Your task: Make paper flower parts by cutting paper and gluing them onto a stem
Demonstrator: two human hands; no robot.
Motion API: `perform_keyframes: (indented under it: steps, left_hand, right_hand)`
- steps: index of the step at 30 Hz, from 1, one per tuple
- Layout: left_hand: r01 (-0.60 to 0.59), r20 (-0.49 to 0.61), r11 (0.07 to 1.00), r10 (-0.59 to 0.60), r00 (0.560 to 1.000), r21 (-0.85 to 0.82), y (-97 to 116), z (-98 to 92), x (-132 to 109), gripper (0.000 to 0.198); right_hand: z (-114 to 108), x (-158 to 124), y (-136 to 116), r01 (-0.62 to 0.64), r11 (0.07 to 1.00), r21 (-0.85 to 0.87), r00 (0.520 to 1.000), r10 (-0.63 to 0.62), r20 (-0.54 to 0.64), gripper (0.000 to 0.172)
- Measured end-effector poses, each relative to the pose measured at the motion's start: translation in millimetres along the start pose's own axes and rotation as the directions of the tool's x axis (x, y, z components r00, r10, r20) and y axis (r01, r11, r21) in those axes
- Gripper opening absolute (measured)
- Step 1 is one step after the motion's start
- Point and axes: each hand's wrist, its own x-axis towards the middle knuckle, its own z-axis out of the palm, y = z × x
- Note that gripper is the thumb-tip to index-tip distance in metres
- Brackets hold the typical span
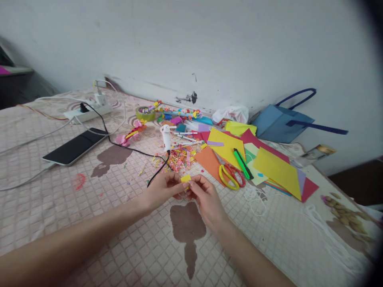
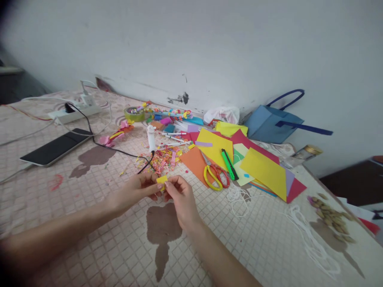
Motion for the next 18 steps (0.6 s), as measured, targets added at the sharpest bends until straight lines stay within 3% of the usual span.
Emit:
perform_keyframes:
  steps: [4, 11, 14, 18]
  left_hand:
    - [-0.013, -0.006, 0.999, 0.013, 1.0, 0.03, -1.7, -2.4, 1.1, 0.029]
    - [0.022, 0.15, 0.987, -0.046, 0.988, 0.159, -0.8, -9.0, 2.1, 0.027]
    - [0.039, 0.129, 0.991, -0.056, 0.99, 0.131, -1.1, -7.7, 1.9, 0.03]
    - [0.131, 0.105, 0.989, -0.124, 0.987, -0.066, 0.3, -5.8, 1.2, 0.035]
  right_hand:
    - [-1.8, 0.1, -2.0, 0.002, 0.999, -0.041, 0.998, 0.0, 0.062, 0.02]
    - [-13.6, 8.2, -15.3, 0.02, 0.97, -0.243, 0.965, 0.045, 0.257, 0.022]
    - [-14.0, 8.4, -13.6, 0.044, 0.962, -0.27, 0.973, 0.019, 0.228, 0.019]
    - [-9.0, 5.8, -7.3, 0.014, 0.993, -0.115, 0.996, -0.004, 0.09, 0.016]
